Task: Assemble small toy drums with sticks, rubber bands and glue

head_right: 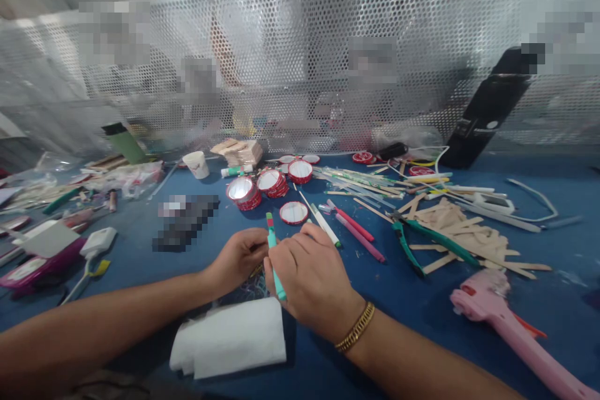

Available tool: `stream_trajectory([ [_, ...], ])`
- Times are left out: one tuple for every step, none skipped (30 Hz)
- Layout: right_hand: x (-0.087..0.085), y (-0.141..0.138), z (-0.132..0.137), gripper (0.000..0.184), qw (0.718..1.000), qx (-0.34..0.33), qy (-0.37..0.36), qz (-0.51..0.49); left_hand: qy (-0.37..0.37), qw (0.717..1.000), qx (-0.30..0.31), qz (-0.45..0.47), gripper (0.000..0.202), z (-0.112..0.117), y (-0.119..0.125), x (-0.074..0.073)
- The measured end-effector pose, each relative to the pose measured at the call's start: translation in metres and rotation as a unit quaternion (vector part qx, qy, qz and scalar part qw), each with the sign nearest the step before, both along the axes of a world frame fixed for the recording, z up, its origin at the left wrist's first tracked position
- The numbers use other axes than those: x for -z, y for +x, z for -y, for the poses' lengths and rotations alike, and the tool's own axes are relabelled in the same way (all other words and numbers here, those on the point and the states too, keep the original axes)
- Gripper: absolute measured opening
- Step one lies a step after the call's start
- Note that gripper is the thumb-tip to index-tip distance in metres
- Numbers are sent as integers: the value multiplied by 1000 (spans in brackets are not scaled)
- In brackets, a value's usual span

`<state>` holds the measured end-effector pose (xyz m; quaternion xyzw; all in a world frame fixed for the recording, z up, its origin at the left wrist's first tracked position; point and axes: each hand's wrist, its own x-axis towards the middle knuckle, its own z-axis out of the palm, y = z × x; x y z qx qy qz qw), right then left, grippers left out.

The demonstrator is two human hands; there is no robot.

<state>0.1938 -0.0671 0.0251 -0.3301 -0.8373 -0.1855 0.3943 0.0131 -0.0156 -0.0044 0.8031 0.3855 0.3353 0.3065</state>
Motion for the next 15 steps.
stream_trajectory([
  [0,0,0,18,1000,3,-3,1,1,1000,0,1,36,0,0,0],
  [0,0,0,18,1000,8,-6,0,3,1000,-1,0,36,0,0,0],
  [0,1,0,17,1000,13,-7,-2,6,1000,-1,-2,36,0,0,-1],
  [-1,1,0,16,1000,18,-7,-5,9,1000,-1,-4,36,0,0,-2],
  [-1,2,1,16,1000,21,-6,-8,12,1000,1,-7,35,1,0,-2],
  [-1,2,1,16,1000,20,-5,-10,13,1000,2,-10,35,1,0,-3],
  [-2,3,1,15,1000,17,-2,-12,12,1000,4,-12,35,1,0,-4],
  [-2,3,2,15,1000,13,0,-13,12,1000,5,-13,36,1,0,-4],
  [-2,3,2,15,1000,8,3,-12,11,1000,4,-14,36,1,0,-4],
  [-2,2,2,16,1000,3,4,-9,10,1000,1,-15,37,1,0,-4],
  [-2,2,2,16,1000,-1,3,-5,11,1000,-2,-15,37,1,0,-4],
  [-2,1,2,17,1000,-3,1,0,12,1000,-5,-16,38,1,0,-4],
  [-1,0,1,17,1000,-5,-1,3,13,1000,-7,-17,38,1,0,-4],
  [-1,0,1,18,1000,-4,-3,5,14,1000,-9,-17,37,1,0,-4],
  [-1,0,0,18,1000,-1,-6,7,15,1000,-9,-18,37,1,1,-4],
])
